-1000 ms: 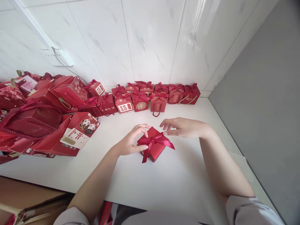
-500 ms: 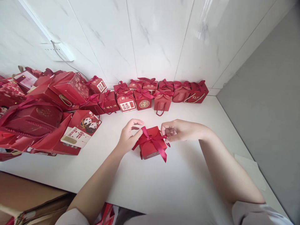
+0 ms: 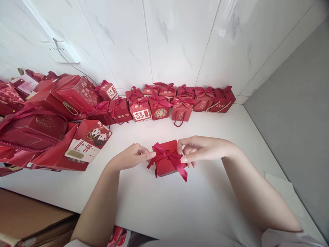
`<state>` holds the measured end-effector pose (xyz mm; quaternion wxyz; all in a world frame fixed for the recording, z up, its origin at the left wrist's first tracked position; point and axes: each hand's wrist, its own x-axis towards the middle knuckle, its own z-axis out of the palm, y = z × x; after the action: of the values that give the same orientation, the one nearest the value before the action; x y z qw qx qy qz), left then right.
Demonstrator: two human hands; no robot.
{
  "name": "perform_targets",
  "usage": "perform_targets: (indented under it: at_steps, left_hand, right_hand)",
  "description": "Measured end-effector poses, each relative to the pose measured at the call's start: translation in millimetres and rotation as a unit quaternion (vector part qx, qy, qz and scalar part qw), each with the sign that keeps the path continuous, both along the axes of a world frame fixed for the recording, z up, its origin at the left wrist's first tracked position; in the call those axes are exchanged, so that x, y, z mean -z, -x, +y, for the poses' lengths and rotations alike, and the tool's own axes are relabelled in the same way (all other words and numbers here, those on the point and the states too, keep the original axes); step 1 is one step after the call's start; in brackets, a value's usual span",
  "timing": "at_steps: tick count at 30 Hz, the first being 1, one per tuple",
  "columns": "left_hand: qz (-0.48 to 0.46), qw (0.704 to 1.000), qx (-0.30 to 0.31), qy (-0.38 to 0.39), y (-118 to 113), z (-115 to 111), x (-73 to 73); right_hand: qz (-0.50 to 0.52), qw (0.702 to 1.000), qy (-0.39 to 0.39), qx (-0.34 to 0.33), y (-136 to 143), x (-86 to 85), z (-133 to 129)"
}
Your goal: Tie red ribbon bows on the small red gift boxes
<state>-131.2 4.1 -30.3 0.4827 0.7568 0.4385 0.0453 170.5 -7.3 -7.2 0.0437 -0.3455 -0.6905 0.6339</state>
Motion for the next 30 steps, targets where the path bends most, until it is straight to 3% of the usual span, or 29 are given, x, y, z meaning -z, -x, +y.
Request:
perform_targets:
  at_steps: [4,11,23,26,30]
  left_hand:
    - [-0.012,0.996,0.032,0.078,-7.1,0.3,6.1]
    - [-0.043,0.994,0.044,0.093,-7.2,2.9,5.9]
    - [-0.045,0.991,0.060,0.110,-7.3,4.4,6.6]
    - [-0.042,0.992,0.058,0.106,-7.5,4.3,7.3]
    - [-0.050,0.992,0.057,0.103,-8.7,3.4,7.3]
  right_hand:
    - [-0.038,0.999,-0.013,0.011,0.7,-0.9,-1.8]
    - [-0.011,0.994,-0.105,0.030,0.7,1.3,-2.7]
    - [-0.063,0.997,-0.036,0.017,-0.5,-2.7,-1.4]
    - [-0.091,0.987,-0.126,0.045,4.5,-1.9,-5.9]
    - [-0.127,0.949,-0.271,0.103,17.1,-1.0,-15.0]
